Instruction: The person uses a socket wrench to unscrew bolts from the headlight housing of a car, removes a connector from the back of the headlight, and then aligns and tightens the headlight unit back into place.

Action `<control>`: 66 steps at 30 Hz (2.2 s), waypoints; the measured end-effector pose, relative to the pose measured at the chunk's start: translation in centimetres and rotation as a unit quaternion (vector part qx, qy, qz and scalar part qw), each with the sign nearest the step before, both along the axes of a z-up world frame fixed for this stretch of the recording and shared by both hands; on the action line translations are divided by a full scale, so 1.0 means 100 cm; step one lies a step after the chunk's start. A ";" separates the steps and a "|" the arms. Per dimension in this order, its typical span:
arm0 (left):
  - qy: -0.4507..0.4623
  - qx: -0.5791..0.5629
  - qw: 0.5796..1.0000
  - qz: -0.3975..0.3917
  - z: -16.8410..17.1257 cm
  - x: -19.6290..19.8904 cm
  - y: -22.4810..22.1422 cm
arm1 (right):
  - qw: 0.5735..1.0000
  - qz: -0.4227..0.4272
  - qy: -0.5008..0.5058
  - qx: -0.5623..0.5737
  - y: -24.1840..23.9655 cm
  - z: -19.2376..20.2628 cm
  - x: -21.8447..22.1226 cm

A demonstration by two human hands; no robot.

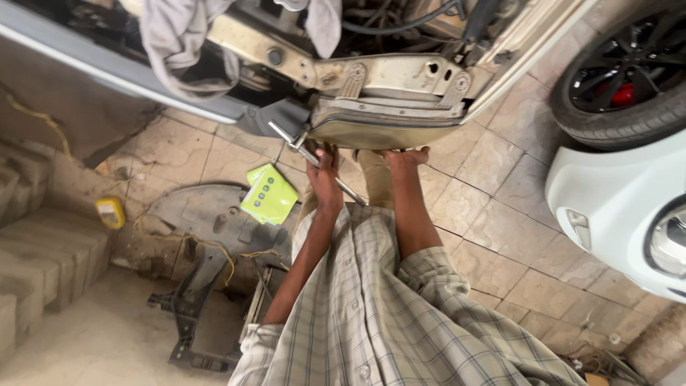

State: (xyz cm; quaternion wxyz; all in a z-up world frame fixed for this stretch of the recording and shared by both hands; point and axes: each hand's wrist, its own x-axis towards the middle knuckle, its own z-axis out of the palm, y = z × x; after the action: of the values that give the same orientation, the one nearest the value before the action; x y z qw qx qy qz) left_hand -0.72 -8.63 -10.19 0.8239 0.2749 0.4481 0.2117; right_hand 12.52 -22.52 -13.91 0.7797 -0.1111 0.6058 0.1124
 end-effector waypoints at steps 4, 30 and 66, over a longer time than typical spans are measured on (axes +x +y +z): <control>-0.034 -0.008 0.999 -0.006 -0.015 0.000 -0.002 | 1.000 0.000 0.023 -0.017 -0.013 -0.018 -0.004; 0.168 0.535 0.753 -0.344 0.069 0.048 0.037 | 0.988 0.145 0.048 -0.031 -0.044 -0.020 0.007; 0.173 0.543 0.750 -0.337 0.090 0.050 0.042 | -0.026 0.691 -0.444 -0.570 0.104 0.090 0.128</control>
State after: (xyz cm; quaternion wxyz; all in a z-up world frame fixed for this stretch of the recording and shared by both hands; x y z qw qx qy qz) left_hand 4.27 -4.46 -1.18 0.4622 0.8409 0.2709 0.0765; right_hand 25.29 -12.11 -4.95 -0.1078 0.9099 0.3749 -0.1411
